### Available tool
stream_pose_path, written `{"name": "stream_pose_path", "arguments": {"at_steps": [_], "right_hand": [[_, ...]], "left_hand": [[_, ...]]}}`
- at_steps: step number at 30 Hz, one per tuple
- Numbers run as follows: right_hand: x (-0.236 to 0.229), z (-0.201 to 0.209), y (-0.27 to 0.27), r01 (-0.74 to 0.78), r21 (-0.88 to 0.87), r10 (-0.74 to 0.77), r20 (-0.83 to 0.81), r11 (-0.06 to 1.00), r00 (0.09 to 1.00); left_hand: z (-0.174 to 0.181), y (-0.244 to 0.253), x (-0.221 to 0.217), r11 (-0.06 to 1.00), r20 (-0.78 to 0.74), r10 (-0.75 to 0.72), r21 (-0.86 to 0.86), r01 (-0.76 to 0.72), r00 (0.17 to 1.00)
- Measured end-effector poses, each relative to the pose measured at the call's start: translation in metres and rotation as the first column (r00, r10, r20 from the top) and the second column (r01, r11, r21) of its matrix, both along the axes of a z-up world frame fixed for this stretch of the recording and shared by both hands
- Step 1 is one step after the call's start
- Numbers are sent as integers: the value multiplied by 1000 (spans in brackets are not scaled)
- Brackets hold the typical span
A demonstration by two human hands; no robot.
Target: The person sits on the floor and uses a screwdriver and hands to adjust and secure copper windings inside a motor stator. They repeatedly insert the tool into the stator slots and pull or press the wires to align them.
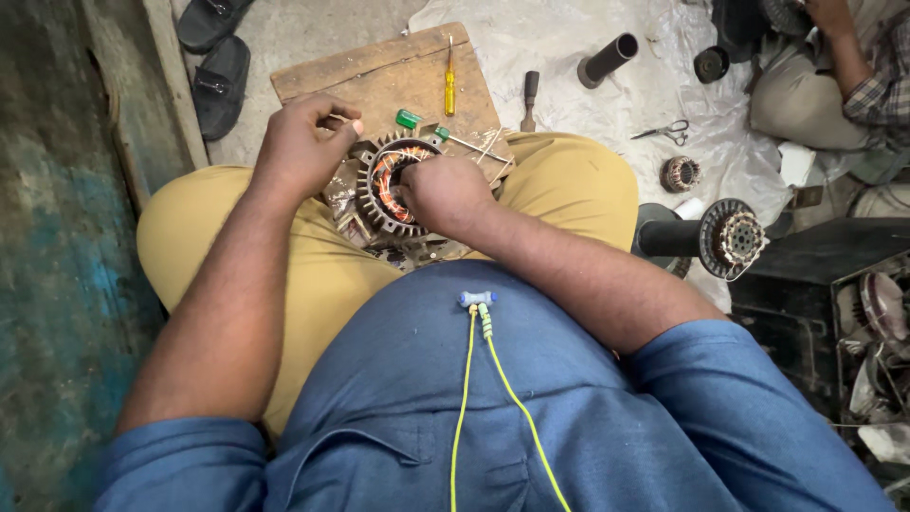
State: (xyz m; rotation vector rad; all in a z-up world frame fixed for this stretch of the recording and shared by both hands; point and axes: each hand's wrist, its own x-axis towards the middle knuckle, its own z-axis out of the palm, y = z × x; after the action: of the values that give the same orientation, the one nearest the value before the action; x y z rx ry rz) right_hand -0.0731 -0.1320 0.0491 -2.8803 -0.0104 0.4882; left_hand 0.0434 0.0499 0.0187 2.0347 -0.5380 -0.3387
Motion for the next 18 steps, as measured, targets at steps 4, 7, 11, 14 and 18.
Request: {"name": "stream_pose_path", "arguments": {"at_steps": [4, 7, 11, 14, 18], "right_hand": [[9, 0, 0, -27, -60, 23, -70, 998, 997], [13, -1, 1, 14, -10, -15, -61, 1000, 998], [13, -3, 5, 77, 76, -80, 31, 994, 996], [12, -4, 6, 81, 75, -86, 60, 994, 994], [10, -4, 4, 57, 68, -61, 56, 996, 997]], "left_hand": [[1, 0, 0, 1000, 44, -7, -9, 7, 999], [3, -1, -1, 1000, 38, -6, 2, 6, 999], [7, -1, -3, 1000, 35, -1, 8, 1, 999], [8, -1, -4, 1000, -17, -1, -3, 1, 1000], [7, -2, -3, 1000, 42, -14, -25, 15, 999]]}}
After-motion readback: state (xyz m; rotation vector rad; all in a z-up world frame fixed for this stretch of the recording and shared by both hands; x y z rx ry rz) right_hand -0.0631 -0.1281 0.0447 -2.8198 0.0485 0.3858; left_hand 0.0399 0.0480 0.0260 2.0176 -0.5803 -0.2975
